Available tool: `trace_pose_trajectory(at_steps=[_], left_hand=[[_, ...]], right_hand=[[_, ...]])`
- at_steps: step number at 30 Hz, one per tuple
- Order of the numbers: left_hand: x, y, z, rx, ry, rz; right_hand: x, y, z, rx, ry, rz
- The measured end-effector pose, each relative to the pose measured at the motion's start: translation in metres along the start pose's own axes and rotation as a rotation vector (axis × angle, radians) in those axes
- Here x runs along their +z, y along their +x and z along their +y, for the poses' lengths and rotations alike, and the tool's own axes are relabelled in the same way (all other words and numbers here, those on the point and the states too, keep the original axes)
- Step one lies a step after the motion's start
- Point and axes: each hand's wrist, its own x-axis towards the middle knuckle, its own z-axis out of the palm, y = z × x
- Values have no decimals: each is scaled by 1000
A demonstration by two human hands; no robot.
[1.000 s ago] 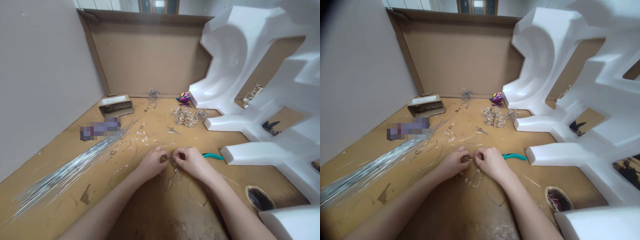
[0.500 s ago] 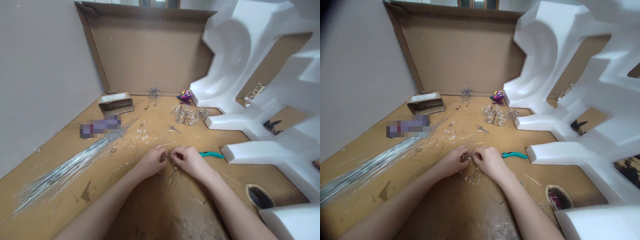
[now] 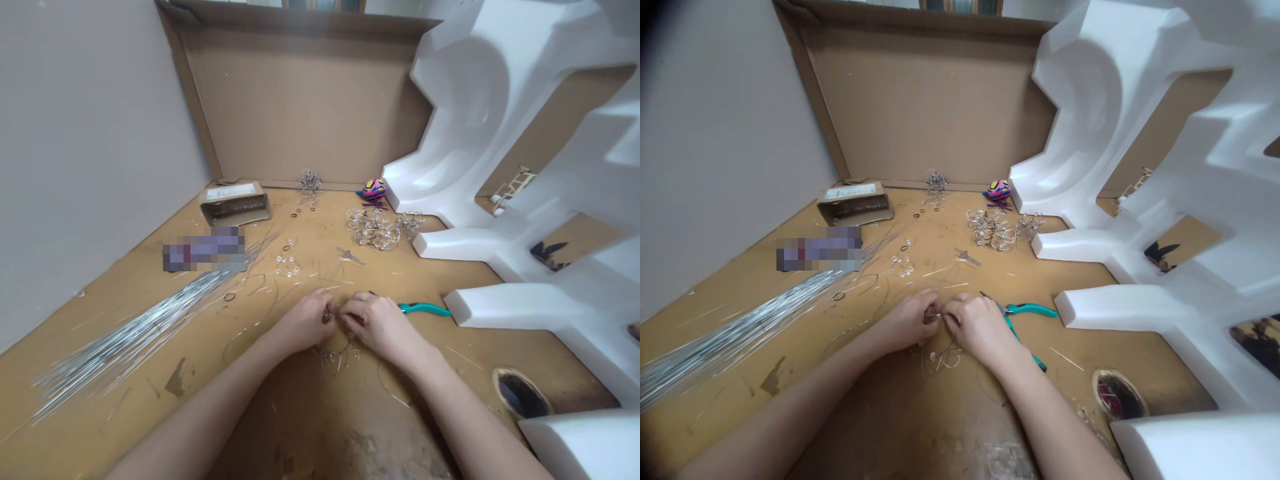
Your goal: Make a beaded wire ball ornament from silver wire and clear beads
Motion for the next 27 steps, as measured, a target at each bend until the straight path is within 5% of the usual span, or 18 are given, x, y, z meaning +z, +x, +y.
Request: trace_pose_trajectory(at_steps=[10,21,27], left_hand=[[0,0,0,-22,-1,3],[-10,-5,0,-1,-198,-107],[-19,-9,14,73,-274,-5]], right_hand=[[1,0,-1,-34,39,-28],[-10,0,15,82,481,-35],[-11,-2,10,50,540,-26]])
